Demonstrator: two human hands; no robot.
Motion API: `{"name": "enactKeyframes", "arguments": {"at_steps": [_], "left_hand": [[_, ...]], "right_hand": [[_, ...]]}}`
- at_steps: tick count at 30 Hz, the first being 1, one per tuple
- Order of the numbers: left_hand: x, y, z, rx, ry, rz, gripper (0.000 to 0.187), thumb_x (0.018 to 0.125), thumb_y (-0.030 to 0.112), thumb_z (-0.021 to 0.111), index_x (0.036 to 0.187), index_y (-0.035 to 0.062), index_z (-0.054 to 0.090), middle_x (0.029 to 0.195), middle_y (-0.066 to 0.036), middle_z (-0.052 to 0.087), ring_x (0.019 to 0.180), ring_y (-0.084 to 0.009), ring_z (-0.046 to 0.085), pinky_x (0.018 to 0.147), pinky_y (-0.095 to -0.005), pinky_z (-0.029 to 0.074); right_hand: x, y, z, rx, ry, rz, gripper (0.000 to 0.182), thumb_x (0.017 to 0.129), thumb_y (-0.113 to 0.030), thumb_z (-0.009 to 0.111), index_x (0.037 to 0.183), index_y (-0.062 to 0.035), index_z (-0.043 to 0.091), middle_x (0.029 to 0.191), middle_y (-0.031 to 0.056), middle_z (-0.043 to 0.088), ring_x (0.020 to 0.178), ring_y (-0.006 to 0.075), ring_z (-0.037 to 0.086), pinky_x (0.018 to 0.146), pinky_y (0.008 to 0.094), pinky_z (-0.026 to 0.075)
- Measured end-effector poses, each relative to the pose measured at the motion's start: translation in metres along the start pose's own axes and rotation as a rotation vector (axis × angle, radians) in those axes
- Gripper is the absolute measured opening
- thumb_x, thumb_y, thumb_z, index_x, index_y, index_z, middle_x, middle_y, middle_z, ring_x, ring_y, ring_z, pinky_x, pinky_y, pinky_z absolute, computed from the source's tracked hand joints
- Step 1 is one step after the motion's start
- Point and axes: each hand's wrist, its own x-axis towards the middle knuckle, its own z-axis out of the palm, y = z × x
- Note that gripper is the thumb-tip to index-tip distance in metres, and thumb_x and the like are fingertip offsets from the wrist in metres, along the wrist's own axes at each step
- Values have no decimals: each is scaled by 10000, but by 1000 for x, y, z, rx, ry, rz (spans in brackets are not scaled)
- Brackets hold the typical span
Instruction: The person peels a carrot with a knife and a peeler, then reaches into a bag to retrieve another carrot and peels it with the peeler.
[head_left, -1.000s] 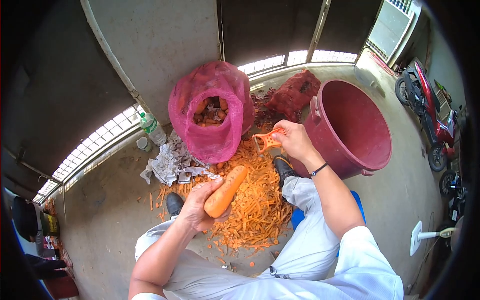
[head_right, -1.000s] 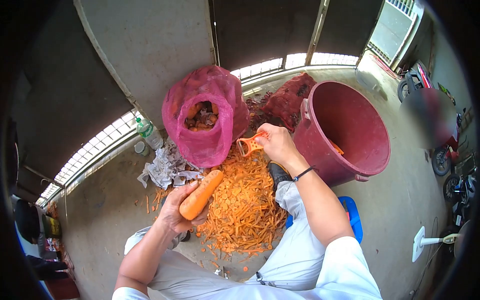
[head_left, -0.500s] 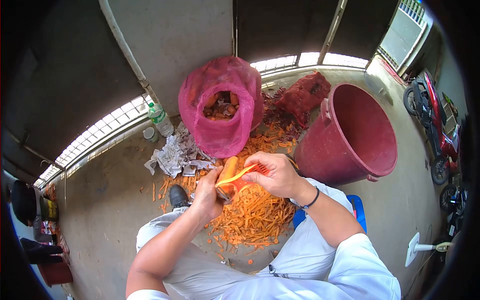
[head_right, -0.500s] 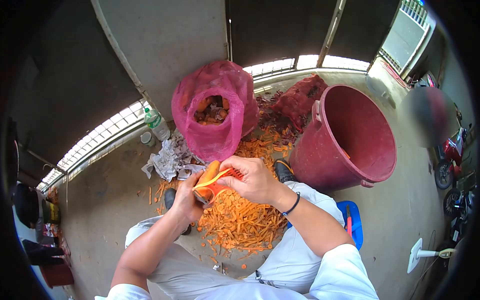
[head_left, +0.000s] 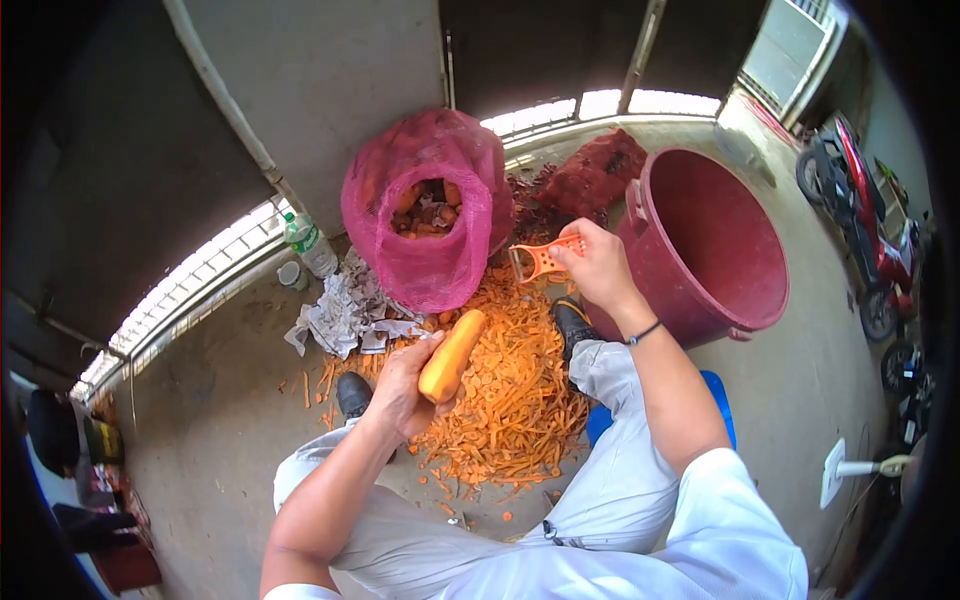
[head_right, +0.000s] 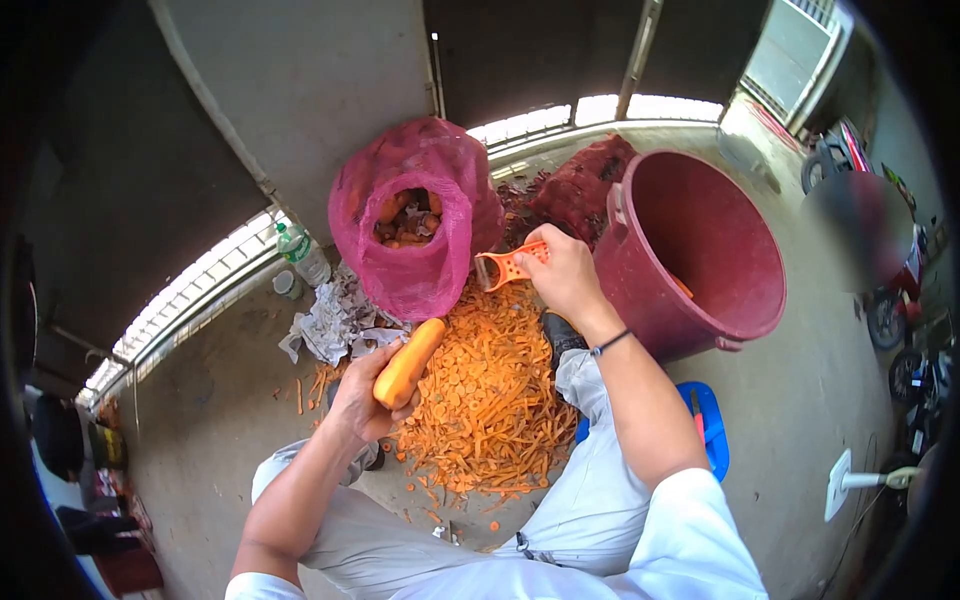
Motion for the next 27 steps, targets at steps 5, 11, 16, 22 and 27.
{"name": "enactKeyframes", "arguments": {"at_steps": [5,11,16,22,27], "left_hand": [[13,-9,-18,-136,83,-33,352,1083,389,491,1164,71,619,869,-75,671,670,-211,637,549,-368,487],[20,-19,-7,-130,191,14,326,1071,402,522,1168,110,632,865,-38,681,687,-190,640,518,-325,441],[8,-13,2,-44,203,51,308,1066,408,548,1149,124,638,851,-39,681,646,-159,623,452,-284,356],[2,-7,13,-4,130,77,289,1063,400,570,1090,124,652,827,-24,678,600,-116,592,446,-255,328],[4,-8,5,99,113,95,363,1049,404,575,1227,92,625,876,-58,660,636,-155,608,432,-265,348]], "right_hand": [[-38,-55,19,721,-312,-2,188,918,-71,783,1048,11,675,919,43,745,855,77,695,751,259,572],[-62,-90,21,592,-436,-156,217,892,-66,820,1044,2,681,910,43,725,812,78,679,716,250,554],[-63,-88,25,460,-287,-386,208,873,-75,834,1011,3,699,867,85,740,771,109,708,684,265,557],[-44,-77,14,527,-434,-127,192,889,-70,817,1006,18,693,899,47,742,821,77,691,726,252,552],[-21,-48,15,403,-224,-150,151,883,-27,787,1000,14,701,892,38,743,822,70,679,710,258,551]]}}
